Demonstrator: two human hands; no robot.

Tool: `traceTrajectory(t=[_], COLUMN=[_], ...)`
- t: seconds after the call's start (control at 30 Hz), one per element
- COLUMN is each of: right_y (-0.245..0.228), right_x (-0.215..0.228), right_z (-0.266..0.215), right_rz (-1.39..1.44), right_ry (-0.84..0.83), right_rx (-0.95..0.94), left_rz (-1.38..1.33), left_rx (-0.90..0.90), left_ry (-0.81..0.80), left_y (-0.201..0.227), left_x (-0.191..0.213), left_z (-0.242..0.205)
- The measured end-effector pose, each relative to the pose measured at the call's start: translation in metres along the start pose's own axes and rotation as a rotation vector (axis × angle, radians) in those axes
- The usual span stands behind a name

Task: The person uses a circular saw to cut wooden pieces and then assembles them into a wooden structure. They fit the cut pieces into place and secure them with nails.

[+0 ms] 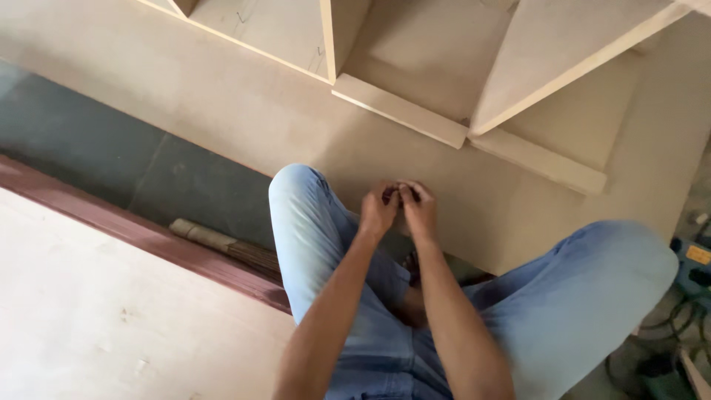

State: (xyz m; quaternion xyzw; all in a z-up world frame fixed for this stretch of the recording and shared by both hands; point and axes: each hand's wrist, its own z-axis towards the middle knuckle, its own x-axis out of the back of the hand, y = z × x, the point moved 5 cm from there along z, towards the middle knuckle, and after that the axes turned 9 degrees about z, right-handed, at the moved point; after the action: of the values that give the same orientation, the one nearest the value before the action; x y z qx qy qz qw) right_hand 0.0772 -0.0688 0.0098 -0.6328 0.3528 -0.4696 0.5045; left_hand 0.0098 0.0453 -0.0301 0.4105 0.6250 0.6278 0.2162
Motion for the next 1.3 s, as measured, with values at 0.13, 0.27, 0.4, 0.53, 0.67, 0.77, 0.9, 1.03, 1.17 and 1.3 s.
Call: traceTrajectory(t=[0.13,0.27,0.4,0.53,0.67,0.77,0.9,1.03,1.17,1.3], right_y=[-0.015,-0.018,-0.018,-0.015,-0.012,-0.005,0.004,0.008,0.008,0.009], right_x=[-0.008,-0.007,-0.004,-0.002,-0.003,-0.006,-0.005,-0.004,-0.003,-0.007], right_z=[-0.002,-0.006,-0.007,-0.013,-0.013,-0.013,-0.012,-0.015,-0.013,-0.013], right_rz=[-0.096,-0.021,0.001,0.096,0.057,0.115,0.072,0.040,0.098,0.174], right_ry=[-0.005,0.019,0.053,0.057,0.002,-0.047,-0.027,-0.008,0.006,-0.013], right_rx=[0.001,0.059,0.036,-0.005,0.001,-0.067,-0.126,-0.135,-0.194,-0.191], left_rz=[-0.040,-0.024,0.108,0.067,0.064,0.074,0.088,0.079,0.098,0.086], left_rx=[-0.020,-0.007,-0.011,-0.007,0.009,-0.008,0.040,-0.011,0.035,0.044], left_ry=[0.031,0.037,0.053,0.039,0.013,0.024,-0.021,0.016,0.000,-0.002], left_y=[0.010,0.014,0.021,0.021,0.016,0.013,0.006,0.002,0.001,0.000], left_x=[0.009,0.015,0.020,0.020,0.019,0.019,0.014,0.013,0.010,0.013], left_z=[0.001,-0.009,-0.010,-0.014,-0.013,-0.012,-0.010,-0.013,-0.009,-0.010])
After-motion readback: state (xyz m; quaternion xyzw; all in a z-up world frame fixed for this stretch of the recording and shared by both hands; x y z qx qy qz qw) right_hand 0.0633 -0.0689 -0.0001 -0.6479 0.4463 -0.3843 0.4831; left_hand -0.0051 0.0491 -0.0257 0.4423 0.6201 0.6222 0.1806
